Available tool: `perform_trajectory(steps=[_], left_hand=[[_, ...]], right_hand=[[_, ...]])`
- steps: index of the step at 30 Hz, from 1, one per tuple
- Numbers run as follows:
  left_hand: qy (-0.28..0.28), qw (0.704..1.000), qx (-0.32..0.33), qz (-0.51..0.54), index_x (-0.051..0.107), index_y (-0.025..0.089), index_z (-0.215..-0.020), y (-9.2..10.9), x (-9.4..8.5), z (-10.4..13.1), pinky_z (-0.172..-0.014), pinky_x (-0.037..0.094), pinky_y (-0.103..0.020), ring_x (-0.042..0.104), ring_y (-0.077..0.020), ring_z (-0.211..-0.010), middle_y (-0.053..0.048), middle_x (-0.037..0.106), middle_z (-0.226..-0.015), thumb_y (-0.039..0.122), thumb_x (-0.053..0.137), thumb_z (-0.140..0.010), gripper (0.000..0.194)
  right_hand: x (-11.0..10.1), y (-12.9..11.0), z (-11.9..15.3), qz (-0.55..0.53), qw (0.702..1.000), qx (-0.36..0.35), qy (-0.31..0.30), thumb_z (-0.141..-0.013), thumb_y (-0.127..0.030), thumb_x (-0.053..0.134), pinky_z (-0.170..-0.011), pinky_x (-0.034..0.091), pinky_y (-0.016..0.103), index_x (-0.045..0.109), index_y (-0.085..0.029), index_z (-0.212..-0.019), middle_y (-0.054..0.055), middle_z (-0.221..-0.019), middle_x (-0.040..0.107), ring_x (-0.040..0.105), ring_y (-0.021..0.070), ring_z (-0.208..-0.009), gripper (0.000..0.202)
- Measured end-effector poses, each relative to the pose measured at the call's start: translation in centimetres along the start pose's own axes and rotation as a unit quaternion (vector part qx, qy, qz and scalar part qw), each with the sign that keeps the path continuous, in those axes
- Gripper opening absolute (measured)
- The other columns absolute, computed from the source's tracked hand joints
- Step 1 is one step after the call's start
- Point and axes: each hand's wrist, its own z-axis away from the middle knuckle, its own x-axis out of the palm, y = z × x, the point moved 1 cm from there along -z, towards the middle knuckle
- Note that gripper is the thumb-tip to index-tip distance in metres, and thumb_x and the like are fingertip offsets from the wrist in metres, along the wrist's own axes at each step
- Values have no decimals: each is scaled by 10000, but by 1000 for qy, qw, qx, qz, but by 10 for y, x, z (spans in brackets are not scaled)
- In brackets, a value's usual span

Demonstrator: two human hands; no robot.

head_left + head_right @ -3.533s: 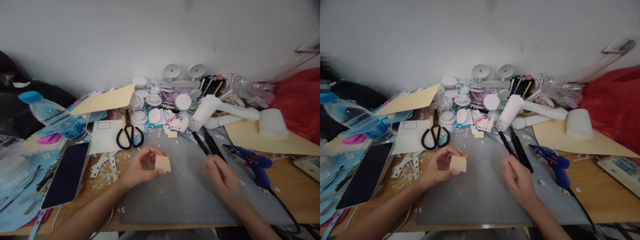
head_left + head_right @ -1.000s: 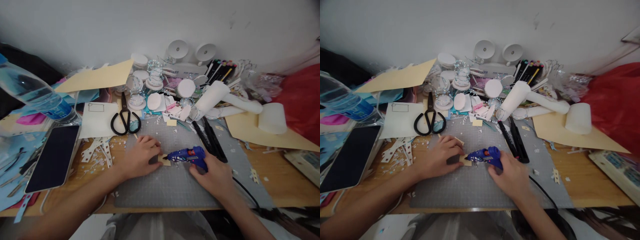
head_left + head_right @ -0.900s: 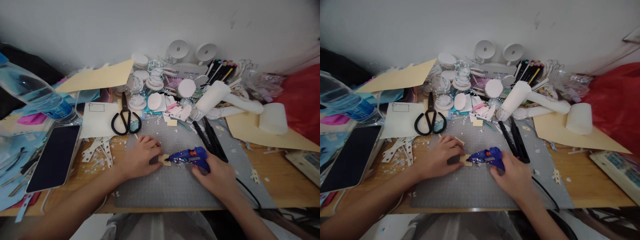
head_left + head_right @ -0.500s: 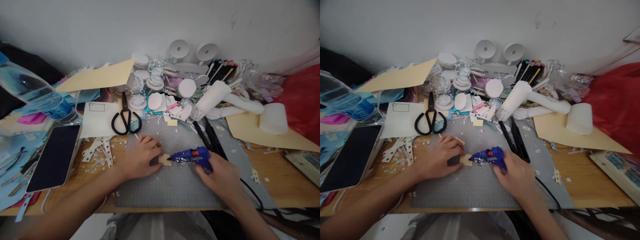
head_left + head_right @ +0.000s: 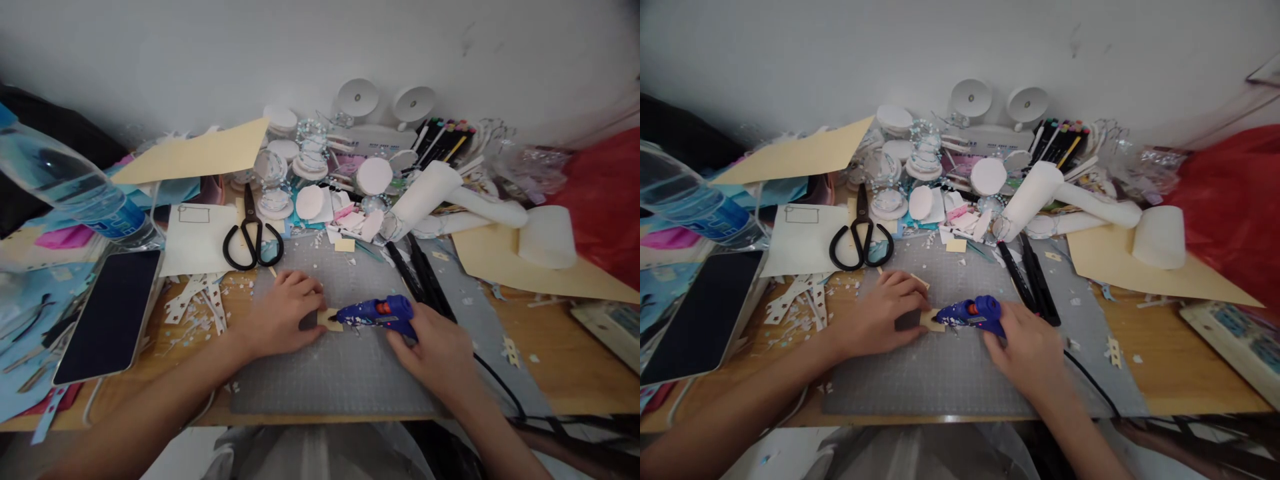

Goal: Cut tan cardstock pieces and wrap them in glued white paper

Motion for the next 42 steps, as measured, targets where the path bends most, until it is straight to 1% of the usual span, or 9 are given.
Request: perform_trajectory(steps=[11,15,18,22,28,33,36,39,42], left_hand=[[5,1000,-1,3,645,211,-979,-2,0,1,-922,323,-427,511,-249,-1036,-60,626,-1088,327,651,-804,211],[3,1000,-1,2,639,212,-1010,-2,0,0,-930,321,-430,512,-250,-1039,-64,623,-1099,346,645,-814,238],[-2,1000,1,3,636,216,-1027,-3,0,0,-927,321,-430,511,-253,-1040,-66,621,-1102,346,647,-816,248],[-8,1000,-2,9,635,221,-1027,-3,0,1,-920,323,-424,508,-250,-1050,-61,614,-1106,358,658,-810,257],[-4,1000,-12,25,631,223,-1023,-5,1,1,-928,333,-428,506,-252,-1060,-65,610,-1117,342,664,-810,246],[-3,999,-13,37,623,212,-1009,-6,2,0,-934,342,-430,506,-253,-1070,-65,606,-1115,317,677,-796,244],[-7,999,-18,44,618,203,-1001,-6,3,0,-941,342,-427,504,-248,-1078,-62,604,-1110,304,684,-791,243],[-9,999,-24,47,612,198,-992,-6,3,0,-941,344,-426,503,-248,-1076,-61,603,-1099,298,689,-787,241],[-8,999,-21,49,606,200,-982,-6,4,0,-934,345,-424,503,-248,-1071,-56,605,-1086,295,692,-785,235]], right_hand=[[2,0,-1,-13,1000,6,-13,-875,-267,419,-493,384,271,568,-167,-862,32,-654,602,573,170,-542,180],[5,1,4,-18,998,44,28,-837,-313,506,-550,444,278,590,-180,-866,48,-729,662,635,193,-624,160],[8,3,10,-16,997,60,53,-809,-358,560,-573,473,289,602,-176,-899,52,-755,685,651,200,-634,207],[10,4,15,-16,997,52,47,-812,-341,564,-582,480,289,606,-185,-899,50,-767,696,663,202,-654,184],[12,8,25,5,994,103,31,-817,-416,560,-579,473,300,608,-183,-949,55,-778,699,663,213,-661,272],[13,8,32,-8,994,111,6,-835,-454,542,-567,475,300,599,-182,-955,51,-748,696,664,219,-641,303],[13,7,35,-12,992,125,11,-837,-480,545,-560,474,300,593,-161,-980,61,-735,695,668,228,-646,353],[9,9,37,-31,984,175,16,-798,-570,569,-534,475,310,605,-165,-963,65,-716,692,666,246,-628,439],[-1,23,41,-59,952,298,39,-745,-599,622,-494,470,319,636,-182,-918,58,-666,671,642,243,-564,451]])
